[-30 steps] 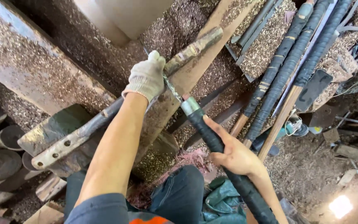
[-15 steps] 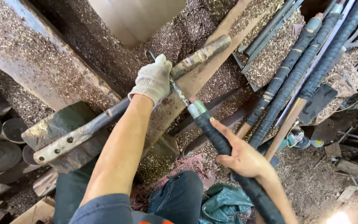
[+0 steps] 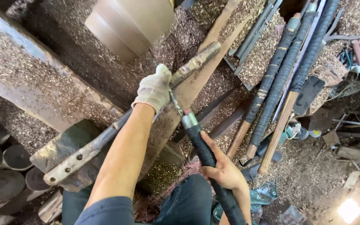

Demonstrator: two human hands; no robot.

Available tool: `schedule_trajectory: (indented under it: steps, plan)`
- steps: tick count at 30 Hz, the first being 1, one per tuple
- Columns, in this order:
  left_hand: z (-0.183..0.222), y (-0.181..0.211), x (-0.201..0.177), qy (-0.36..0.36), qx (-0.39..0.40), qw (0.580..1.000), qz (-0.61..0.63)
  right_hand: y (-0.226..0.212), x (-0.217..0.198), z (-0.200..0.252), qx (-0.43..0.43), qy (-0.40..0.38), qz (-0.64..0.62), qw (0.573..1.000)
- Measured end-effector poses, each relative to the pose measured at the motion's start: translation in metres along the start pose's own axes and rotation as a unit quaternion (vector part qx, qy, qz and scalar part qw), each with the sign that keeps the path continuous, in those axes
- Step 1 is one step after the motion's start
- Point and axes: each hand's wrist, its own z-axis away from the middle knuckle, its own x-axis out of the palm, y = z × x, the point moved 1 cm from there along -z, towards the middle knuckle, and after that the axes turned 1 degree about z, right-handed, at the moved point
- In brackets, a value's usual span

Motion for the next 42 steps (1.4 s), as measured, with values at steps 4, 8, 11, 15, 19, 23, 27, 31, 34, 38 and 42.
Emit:
schedule_trajectory:
  steps: [4,8,11,15,19,23,27,31,34,38,42]
  plan:
    - [0.003,-0.001,0.001,0.010,0.022,1.000,0.006,0.015,0.007,-0.004,-0.006,-0.003,-0.026,1.000]
    - [-0.007,-0.005,0.013,0.020,0.027,0.999,-0.006,0.003,0.013,0.000,0.019,0.008,-0.043,0.999]
    - [-0.007,-0.003,0.009,-0.013,0.057,0.997,-0.058,0.010,0.007,-0.004,0.007,-0.011,-0.027,1.000]
    - [0.006,0.001,-0.005,0.005,0.020,1.000,0.001,0.018,-0.002,-0.005,-0.032,-0.029,-0.022,0.999]
    - [0.007,0.008,-0.009,0.002,-0.029,0.999,0.038,0.013,-0.013,-0.005,-0.024,-0.023,-0.021,0.999]
    - [0.014,0.011,-0.013,0.015,-0.068,0.995,0.077,0.006,-0.023,-0.004,0.012,-0.022,0.033,0.999]
    - [0.003,0.001,0.005,0.031,-0.045,0.994,0.093,0.003,-0.038,-0.010,0.001,-0.033,0.065,0.997]
    - [0.000,-0.004,0.014,0.079,-0.054,0.989,0.111,-0.009,-0.048,-0.012,-0.167,-0.065,0.141,0.974]
    - [0.010,0.005,-0.003,0.060,-0.056,0.990,0.116,-0.009,-0.056,-0.015,-0.098,-0.070,0.121,0.985]
    - [0.010,0.020,-0.031,-0.077,-0.032,0.996,-0.015,-0.053,-0.049,-0.009,0.006,-0.040,0.192,0.981]
    - [0.015,0.021,-0.033,-0.074,-0.032,0.997,-0.013,-0.047,-0.063,-0.012,0.050,-0.060,0.170,0.982]
